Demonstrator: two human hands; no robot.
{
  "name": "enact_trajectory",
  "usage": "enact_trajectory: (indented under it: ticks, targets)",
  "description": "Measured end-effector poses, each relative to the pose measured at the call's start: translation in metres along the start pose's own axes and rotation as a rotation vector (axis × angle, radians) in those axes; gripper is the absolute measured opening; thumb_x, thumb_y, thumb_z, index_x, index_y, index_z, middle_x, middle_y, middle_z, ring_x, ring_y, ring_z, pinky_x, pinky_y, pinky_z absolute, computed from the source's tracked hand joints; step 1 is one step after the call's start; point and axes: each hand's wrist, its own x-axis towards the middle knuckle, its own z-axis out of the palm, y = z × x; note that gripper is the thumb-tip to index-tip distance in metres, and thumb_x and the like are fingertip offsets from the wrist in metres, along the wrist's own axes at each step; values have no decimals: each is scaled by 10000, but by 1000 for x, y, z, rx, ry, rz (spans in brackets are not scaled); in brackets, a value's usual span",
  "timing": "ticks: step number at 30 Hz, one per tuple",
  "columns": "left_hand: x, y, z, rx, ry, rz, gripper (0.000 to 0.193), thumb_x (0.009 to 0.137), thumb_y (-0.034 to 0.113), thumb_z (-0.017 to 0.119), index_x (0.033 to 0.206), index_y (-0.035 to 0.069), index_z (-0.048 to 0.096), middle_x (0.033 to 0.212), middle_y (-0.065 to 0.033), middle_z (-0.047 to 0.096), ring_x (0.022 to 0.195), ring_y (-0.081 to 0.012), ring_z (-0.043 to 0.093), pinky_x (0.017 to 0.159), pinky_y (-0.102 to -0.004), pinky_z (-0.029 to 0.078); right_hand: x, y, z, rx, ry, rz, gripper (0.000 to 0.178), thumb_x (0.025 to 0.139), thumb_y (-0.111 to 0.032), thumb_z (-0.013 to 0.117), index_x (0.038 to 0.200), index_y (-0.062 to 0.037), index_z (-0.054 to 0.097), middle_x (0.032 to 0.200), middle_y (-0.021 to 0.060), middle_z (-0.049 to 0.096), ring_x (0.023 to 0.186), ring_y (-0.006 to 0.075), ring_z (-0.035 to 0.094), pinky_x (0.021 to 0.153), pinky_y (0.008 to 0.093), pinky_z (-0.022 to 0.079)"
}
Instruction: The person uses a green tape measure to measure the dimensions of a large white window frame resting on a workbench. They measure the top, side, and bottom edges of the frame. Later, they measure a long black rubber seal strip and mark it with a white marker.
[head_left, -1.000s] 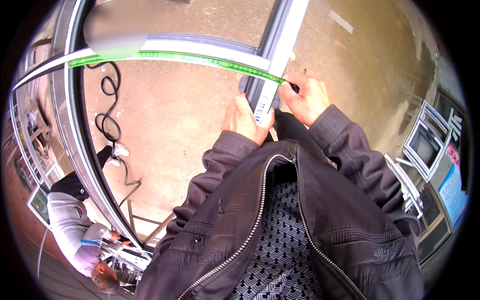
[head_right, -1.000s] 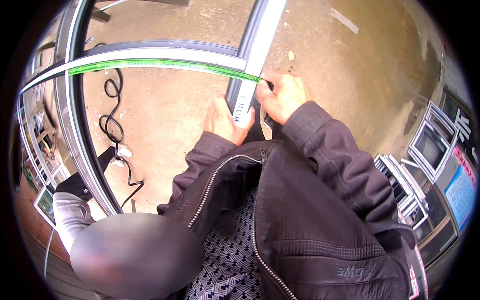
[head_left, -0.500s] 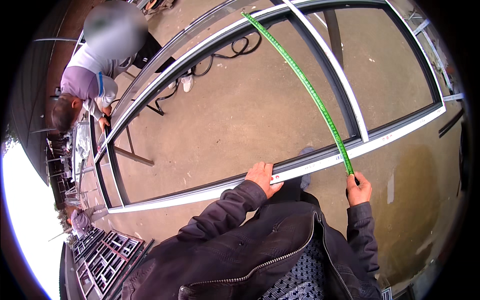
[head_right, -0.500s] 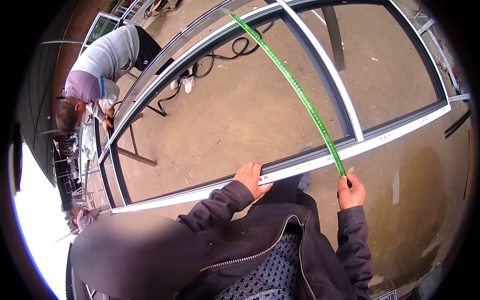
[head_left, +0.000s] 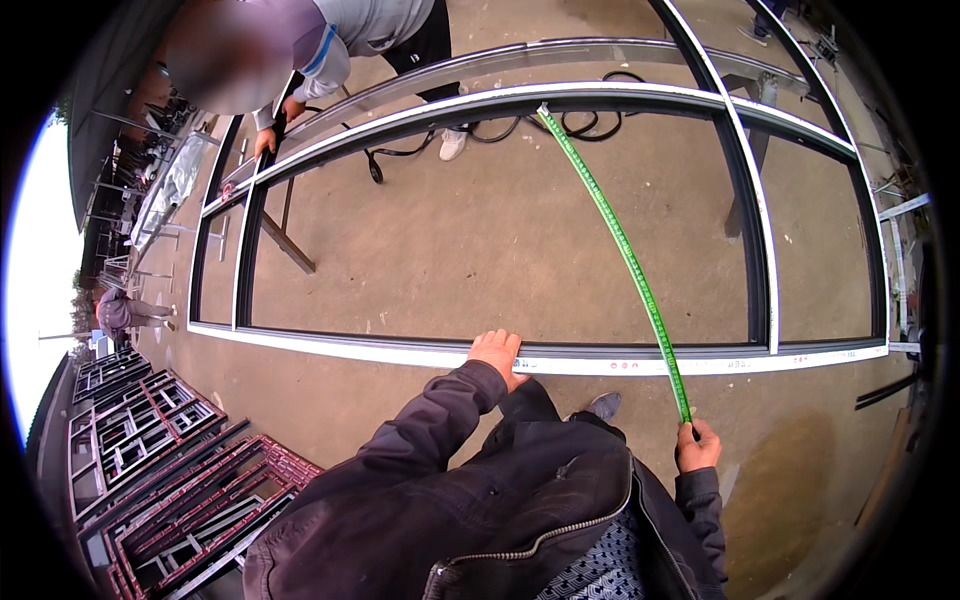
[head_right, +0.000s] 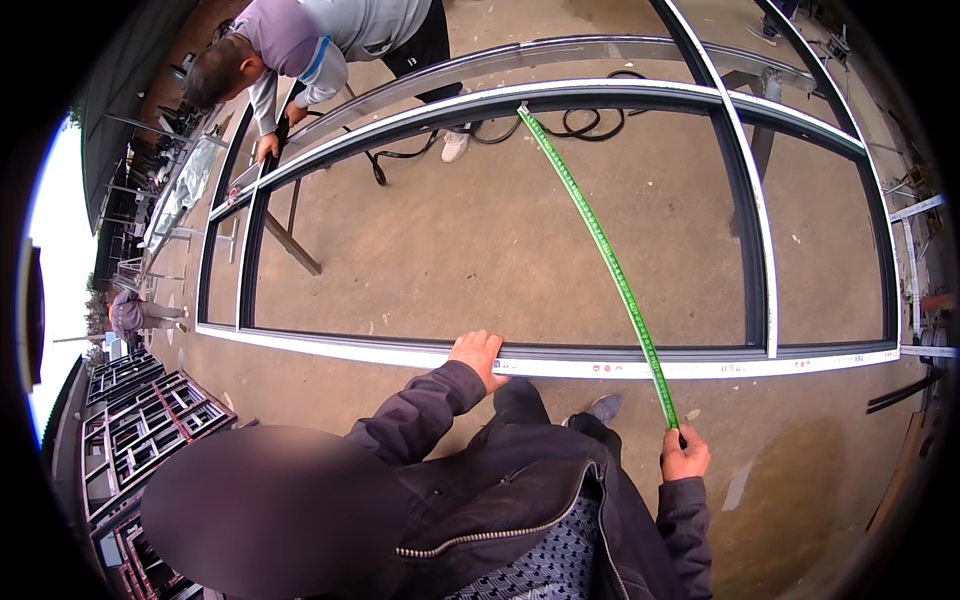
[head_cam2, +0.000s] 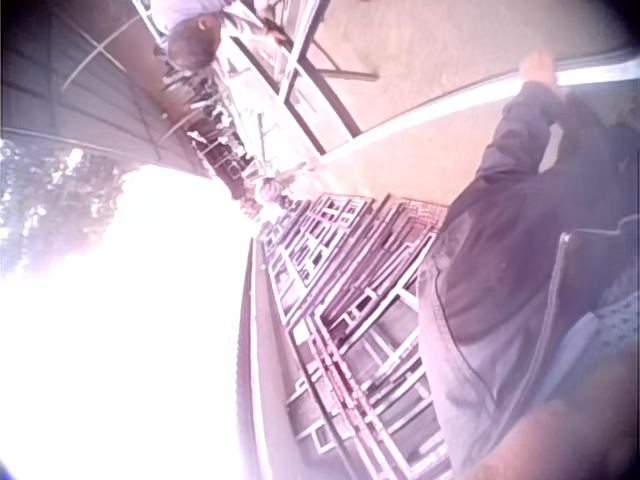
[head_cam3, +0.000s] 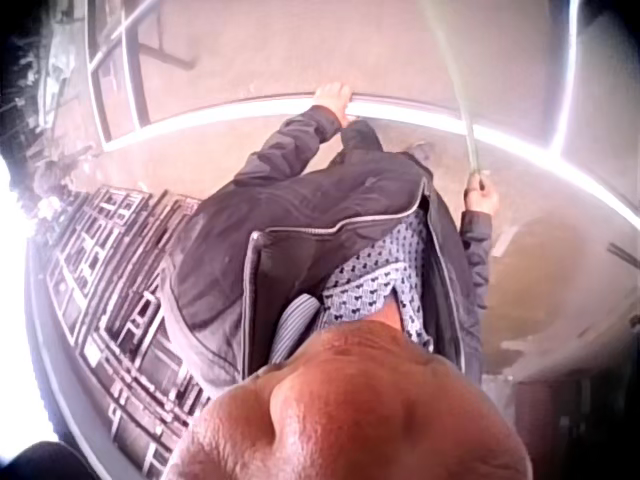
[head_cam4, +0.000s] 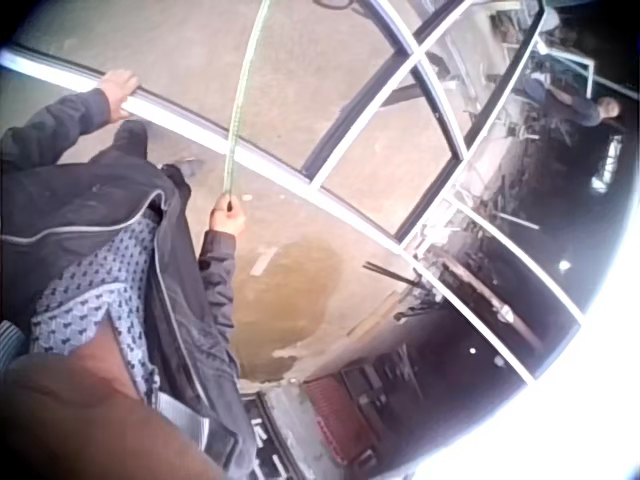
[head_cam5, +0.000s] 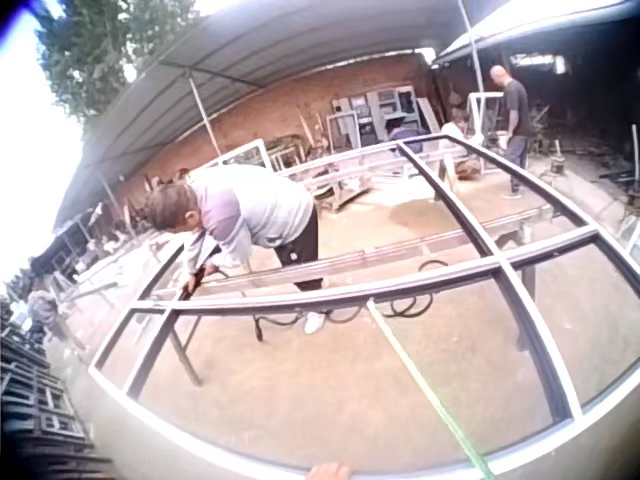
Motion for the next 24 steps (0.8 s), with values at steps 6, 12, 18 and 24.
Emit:
enact_trajectory:
  ticks: [6, 12, 18, 24]
  targets:
    - [-18, -61, -3, -66, -59, 100, 558, 784, 398, 821, 1167, 55, 603, 1132, -164, 611, 1152, -338, 585, 982, -459, 462, -24, -36, 36, 62, -4, -2, 157, 934, -115, 656, 949, 14, 743, 672, 4, 615, 597, 73, 533, 552, 287, 435]
    - [-66, -176, -21, -41, -104, 68, 547, 773, 426, 823, 1107, 46, 617, 1086, -168, 614, 1090, -345, 602, 938, -453, 486, -60, -48, 111, 274, -63, 161, 156, 953, -89, 635, 944, 33, 732, 716, -19, 621, 644, 61, 530, 580, 255, 425]
    - [-125, -313, -26, 31, -44, -23, 578, 734, 448, 831, 1115, 61, 633, 1078, -158, 623, 1074, -337, 611, 914, -449, 479, -98, -116, 176, 230, -95, 53, 157, 953, -96, 646, 951, 35, 732, 727, -17, 625, 664, 61, 532, 594, 254, 428]
    - [-143, -392, -33, 58, 10, -83, 551, 731, 455, 817, 1086, 67, 653, 1033, -144, 628, 1027, -323, 618, 904, -429, 472, -113, -158, 205, 132, -82, 14, 167, 952, -113, 656, 942, 38, 728, 695, -22, 604, 635, 60, 509, 562, 267, 414]
